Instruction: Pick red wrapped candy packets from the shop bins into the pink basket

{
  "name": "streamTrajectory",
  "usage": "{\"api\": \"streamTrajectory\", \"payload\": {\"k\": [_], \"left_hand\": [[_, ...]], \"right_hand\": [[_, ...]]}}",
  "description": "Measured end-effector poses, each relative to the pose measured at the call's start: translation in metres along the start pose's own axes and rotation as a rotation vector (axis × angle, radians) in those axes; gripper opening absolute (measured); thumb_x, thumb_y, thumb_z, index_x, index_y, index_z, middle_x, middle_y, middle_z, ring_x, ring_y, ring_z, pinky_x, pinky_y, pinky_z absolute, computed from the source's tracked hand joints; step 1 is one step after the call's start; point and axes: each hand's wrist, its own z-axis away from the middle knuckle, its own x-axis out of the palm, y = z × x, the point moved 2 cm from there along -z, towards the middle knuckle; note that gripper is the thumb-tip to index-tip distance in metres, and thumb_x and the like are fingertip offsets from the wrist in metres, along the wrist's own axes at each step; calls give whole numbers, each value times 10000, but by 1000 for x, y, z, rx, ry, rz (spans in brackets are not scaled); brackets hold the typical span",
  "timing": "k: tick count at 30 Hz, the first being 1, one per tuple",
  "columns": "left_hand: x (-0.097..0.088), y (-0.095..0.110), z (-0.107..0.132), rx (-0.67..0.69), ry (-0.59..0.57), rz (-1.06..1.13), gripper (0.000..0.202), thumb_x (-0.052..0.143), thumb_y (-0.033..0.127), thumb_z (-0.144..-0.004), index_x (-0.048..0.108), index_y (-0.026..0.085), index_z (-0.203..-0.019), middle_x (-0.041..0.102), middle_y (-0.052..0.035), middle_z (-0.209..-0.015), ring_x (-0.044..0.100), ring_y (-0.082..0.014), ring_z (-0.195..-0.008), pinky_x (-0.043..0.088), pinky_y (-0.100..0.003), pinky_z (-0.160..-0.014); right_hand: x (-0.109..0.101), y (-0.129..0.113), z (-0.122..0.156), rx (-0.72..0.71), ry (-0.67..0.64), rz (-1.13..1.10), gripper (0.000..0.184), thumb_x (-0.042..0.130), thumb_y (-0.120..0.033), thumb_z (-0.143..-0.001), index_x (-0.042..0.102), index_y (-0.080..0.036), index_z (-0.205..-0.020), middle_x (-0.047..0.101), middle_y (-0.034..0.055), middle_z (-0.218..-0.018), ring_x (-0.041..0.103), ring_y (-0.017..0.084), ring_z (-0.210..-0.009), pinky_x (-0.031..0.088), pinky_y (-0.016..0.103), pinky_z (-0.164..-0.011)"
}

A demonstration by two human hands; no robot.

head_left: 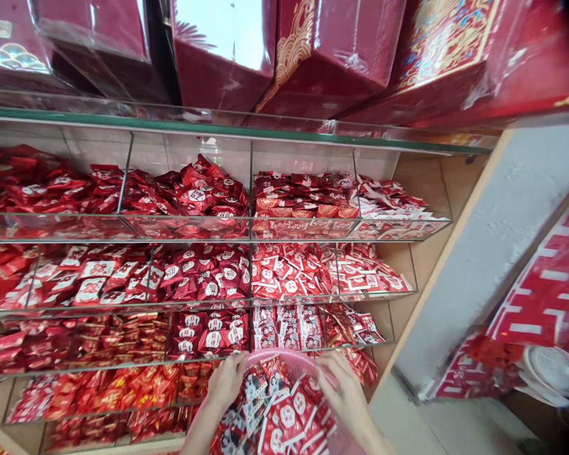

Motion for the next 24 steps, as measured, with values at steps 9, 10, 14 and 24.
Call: {"api": "streamTrajectory", "payload": {"k": [9,10,14,24], "left_hand": [[-2,0,-1,4,-30,-17,434,298,401,-898,569,287,-1218,625,-29,-1194,572,-222,-1098,443,-287,-843],[-2,-1,-2,7,-28,-18,436,294,398,-898,567,287,-1219,627,-30,-1191,573,-222,-1096,444,-288,-840],[1,-4,-5,32,-10,-16,438,297,388,-895,568,275,-1221,622,-36,-1199,576,-220,-1092,444,-283,-835],[1,-2,0,9,-12,-17,448,292,409,-891,566,286,-1223,632,-48,-1181,583,-252,-1078,445,-331,-842]], "right_hand": [[-57,-16,-168,-131,151,693,158,469,-231,-879,597,-193,-963,612,67,-913,479,223,-882,326,349,-757],[-55,-16,-181,-123,125,764,160,463,-219,-881,600,-189,-957,609,70,-898,471,227,-876,312,353,-753],[-39,-8,-207,-88,52,918,196,419,-160,-890,613,-159,-861,599,90,-856,459,230,-851,278,361,-726],[-50,2,-174,-277,241,549,262,387,-178,-917,602,-188,-1067,613,86,-1003,544,186,-933,430,319,-784]]}}
